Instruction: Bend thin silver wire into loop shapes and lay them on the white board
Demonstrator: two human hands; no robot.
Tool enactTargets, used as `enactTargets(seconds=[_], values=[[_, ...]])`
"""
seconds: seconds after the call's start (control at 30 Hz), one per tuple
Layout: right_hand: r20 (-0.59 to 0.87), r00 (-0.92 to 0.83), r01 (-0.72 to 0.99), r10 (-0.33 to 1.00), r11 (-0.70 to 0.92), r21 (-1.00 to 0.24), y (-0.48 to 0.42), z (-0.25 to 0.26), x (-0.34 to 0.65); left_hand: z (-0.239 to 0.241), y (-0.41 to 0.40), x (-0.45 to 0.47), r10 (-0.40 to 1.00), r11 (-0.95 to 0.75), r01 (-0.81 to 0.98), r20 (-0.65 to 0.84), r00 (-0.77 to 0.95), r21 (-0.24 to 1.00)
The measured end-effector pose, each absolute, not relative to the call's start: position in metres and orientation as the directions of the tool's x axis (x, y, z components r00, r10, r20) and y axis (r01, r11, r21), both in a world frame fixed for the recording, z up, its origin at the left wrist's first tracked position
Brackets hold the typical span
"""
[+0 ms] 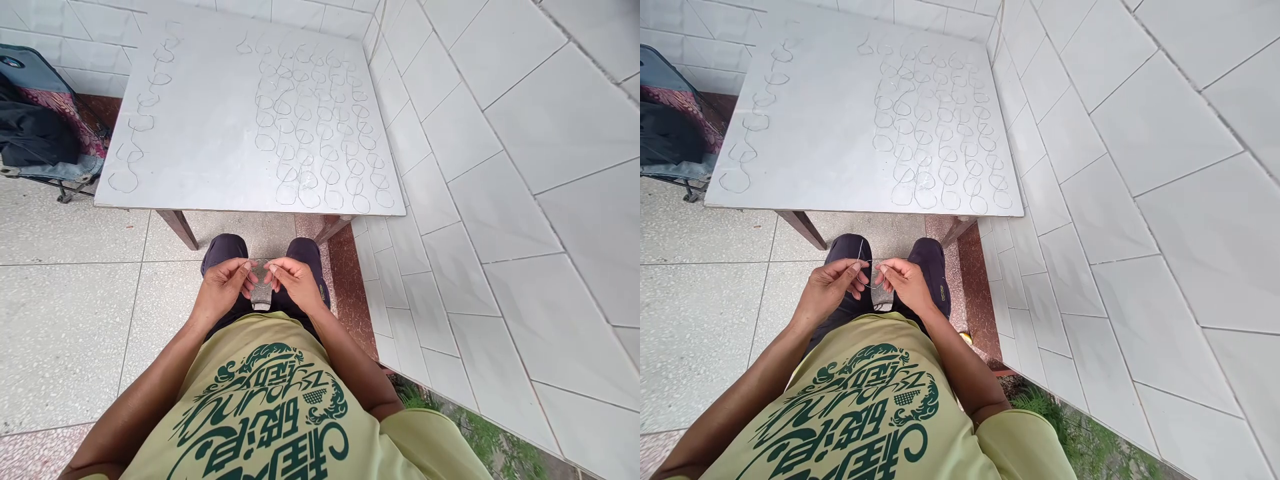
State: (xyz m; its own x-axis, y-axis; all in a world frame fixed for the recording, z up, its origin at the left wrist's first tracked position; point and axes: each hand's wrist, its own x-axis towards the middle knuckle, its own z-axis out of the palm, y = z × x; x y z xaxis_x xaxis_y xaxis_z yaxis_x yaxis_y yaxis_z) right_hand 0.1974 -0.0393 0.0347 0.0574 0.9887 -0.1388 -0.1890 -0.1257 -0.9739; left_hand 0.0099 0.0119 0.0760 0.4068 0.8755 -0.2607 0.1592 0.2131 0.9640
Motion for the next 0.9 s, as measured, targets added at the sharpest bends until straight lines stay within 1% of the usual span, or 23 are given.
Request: enactTargets(seconds=[0.23, 0.4, 0.5, 0.63, 0.7, 0.8, 0.9], values=[[-0.111, 0.116, -0.012, 0.987, -0.110, -0.994, -0.042, 0.035, 0.192, 0.074, 0.018, 0.011, 0.868, 0.214, 0.185, -0.274, 0.413, 0.959], [-0.074, 0.086, 0.035, 0.993, -0.077, -0.996, -0.044, 0.032, 0.193, 0.075, 0.017, 0.012, 0.863, 0.259, 0.194, -0.317, 0.393, 0.946], [-0.044, 0.050, 0.081, 0.998, -0.048, -0.996, -0.045, 0.033, 0.194, 0.074, 0.020, 0.010, 0.866, 0.256, 0.202, -0.318, 0.386, 0.945], [-0.029, 0.064, 0.097, 0.998, -0.035, -0.995, -0.047, 0.035, 0.190, 0.076, 0.024, 0.008, 0.863, 0.245, 0.203, -0.309, 0.401, 0.948], [-0.045, 0.114, 0.070, 0.992, -0.053, -0.996, -0.047, 0.036, 0.187, 0.078, 0.024, 0.007, 0.854, 0.280, 0.162, -0.322, 0.408, 0.946], [-0.086, 0.253, 0.018, 0.964, -0.094, -0.995, -0.046, 0.036, 0.182, 0.082, 0.016, 0.007, 0.841, 0.361, 0.057, -0.352, 0.411, 0.931], [-0.075, 0.365, 0.037, 0.928, -0.095, -0.995, -0.043, 0.036, 0.181, 0.083, 0.003, 0.008, 0.811, 0.425, 0.003, -0.382, 0.442, 0.905]])
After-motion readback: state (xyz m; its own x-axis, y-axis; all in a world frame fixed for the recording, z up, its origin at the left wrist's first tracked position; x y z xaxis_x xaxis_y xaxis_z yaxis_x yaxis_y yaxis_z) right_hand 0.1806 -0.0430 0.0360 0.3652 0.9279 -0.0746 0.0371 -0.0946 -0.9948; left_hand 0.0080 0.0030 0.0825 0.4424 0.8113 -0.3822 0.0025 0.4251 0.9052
